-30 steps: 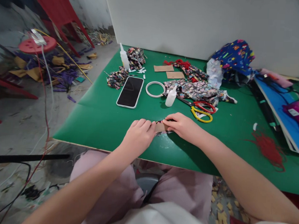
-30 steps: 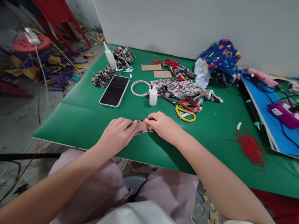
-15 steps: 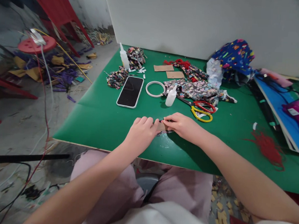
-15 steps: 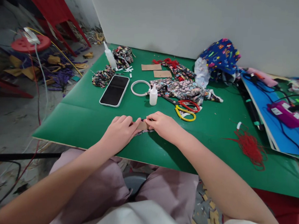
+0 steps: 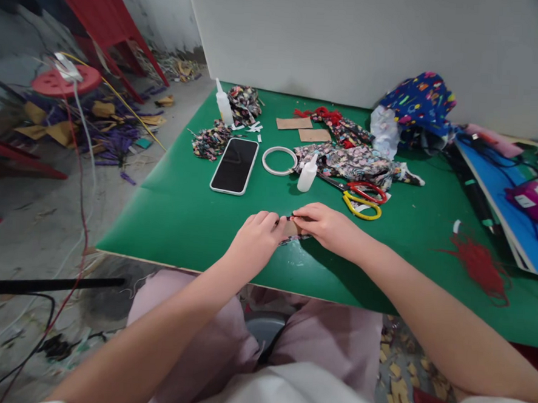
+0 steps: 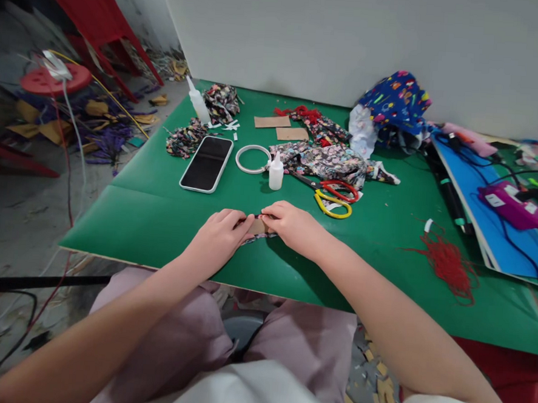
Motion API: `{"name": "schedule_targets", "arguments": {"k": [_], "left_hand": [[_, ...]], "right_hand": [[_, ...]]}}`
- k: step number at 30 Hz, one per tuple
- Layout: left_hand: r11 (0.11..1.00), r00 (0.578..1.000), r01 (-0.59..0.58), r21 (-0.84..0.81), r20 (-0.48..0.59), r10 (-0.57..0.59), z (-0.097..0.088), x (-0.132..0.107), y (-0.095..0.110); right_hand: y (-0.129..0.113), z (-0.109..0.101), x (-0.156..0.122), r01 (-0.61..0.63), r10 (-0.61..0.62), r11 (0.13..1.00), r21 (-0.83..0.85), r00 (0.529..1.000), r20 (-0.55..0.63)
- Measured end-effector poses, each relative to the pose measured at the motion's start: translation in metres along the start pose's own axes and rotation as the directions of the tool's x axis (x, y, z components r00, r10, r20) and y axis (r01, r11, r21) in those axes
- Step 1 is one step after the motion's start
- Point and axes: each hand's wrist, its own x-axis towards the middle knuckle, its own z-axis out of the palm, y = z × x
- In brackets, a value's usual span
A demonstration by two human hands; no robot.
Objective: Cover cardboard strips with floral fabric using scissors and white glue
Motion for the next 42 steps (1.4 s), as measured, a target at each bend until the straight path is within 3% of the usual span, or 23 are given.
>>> {"name": "schedule_targets", "arguments": {"k": [10,17,27,42], "left_hand": [[0.998,0.999,-0.038,0.056,0.023,0.037,-0.0054,0.0013,0.0024],[0.996,0.999,0.030,0.086,0.018,-0.032,-0.0073,-0.0017,0.0055],[0.998,0.999,0.036,0.054,0.005,-0.036,-0.0039,-0.0039,0.0065],[0.997,0.999,0.049,0.058,-0.001,-0.049,-0.0052,-0.0035,0.0053]], "right_hand": [[0.0008,0.0030,-0.0010,0.032,-0.030,0.999,0.042,0.999,-0.034],[-0.0001,0.0014,-0.0012,0.037,-0.032,0.997,0.067,0.997,-0.070],[-0.0004,-0.0006,-0.0003,0.073,-0.071,0.996,0.044,0.996,-0.057],[-0.0024,-0.0012,-0.0008,-0.002,0.013,0.992,0.127,0.996,-0.088]]}}
